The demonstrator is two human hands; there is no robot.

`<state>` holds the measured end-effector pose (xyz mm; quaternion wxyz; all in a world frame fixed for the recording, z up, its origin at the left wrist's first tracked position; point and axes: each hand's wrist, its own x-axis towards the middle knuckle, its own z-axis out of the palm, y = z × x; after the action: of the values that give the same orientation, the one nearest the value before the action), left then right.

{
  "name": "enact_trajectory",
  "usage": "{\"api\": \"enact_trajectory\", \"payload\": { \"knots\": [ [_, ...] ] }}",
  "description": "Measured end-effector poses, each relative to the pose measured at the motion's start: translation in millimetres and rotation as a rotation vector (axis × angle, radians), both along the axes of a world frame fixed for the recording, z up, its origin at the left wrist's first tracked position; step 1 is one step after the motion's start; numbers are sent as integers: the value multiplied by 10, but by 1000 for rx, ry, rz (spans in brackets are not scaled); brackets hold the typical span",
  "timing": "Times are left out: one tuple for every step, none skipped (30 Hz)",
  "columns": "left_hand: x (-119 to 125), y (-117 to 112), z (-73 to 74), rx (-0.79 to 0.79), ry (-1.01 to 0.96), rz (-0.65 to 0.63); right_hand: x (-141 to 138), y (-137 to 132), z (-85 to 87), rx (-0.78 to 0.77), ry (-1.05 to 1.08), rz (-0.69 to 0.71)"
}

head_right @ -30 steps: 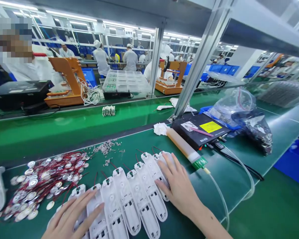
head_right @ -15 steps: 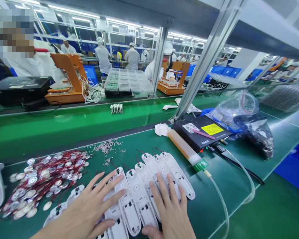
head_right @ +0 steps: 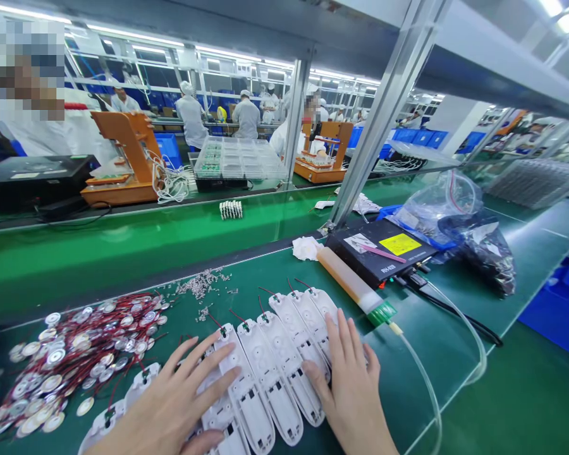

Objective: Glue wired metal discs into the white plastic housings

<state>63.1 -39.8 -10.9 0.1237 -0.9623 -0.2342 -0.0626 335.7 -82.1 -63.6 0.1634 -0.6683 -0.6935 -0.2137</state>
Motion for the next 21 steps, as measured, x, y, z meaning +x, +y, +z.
{"api": "enact_trajectory", "payload": {
  "knots": [
    [6,-1,-9,35,-2,-7,31,34,-41,-7,20,-21],
    [13,2,-22,70,-5,-13,56,71,-75,-20,29,-13],
    [21,8,-37,107,-10,-19,74,112,-101,-33,36,8],
    [29,18,-55,144,-22,-26,86,153,-115,-40,46,33],
    [37,32,-73,185,-39,-31,91,193,-118,-52,59,60],
    [44,49,-93,229,-61,-39,92,232,-108,-76,77,86],
    [49,67,-114,275,-83,-45,89,268,-88,-115,103,105],
    [49,85,-137,322,-108,-52,82,304,-58,-180,144,117],
    [46,103,-163,366,-131,-60,72,339,-23,-259,190,125],
    [38,120,-193,404,-147,-66,60,376,16,-335,235,130],
    [25,135,-226,432,-155,-69,47,414,56,-396,273,132],
    [11,148,-262,452,-161,-68,34,455,92,-437,298,135],
    [-4,155,-299,463,-161,-60,22,499,124,-456,309,143],
    [-17,155,-333,468,-160,-51,11,546,149,-460,310,158],
    [-25,146,-361,468,-155,-33,3,597,168,-458,309,177],
    [-27,127,-383,466,-154,-12,-2,651,180,-459,313,200],
    [-20,99,-398,459,-153,15,-3,709,187,-461,319,226],
    [-3,64,-406,448,-154,47,-1,770,190,-462,327,252],
    [26,26,-410,435,-157,86,6,833,190,-463,337,280],
    [67,-14,-412,425,-163,128,17,897,188,-464,349,308],
    [117,-51,-414,418,-171,172,31,961,184,-465,362,337]
  ]
}}
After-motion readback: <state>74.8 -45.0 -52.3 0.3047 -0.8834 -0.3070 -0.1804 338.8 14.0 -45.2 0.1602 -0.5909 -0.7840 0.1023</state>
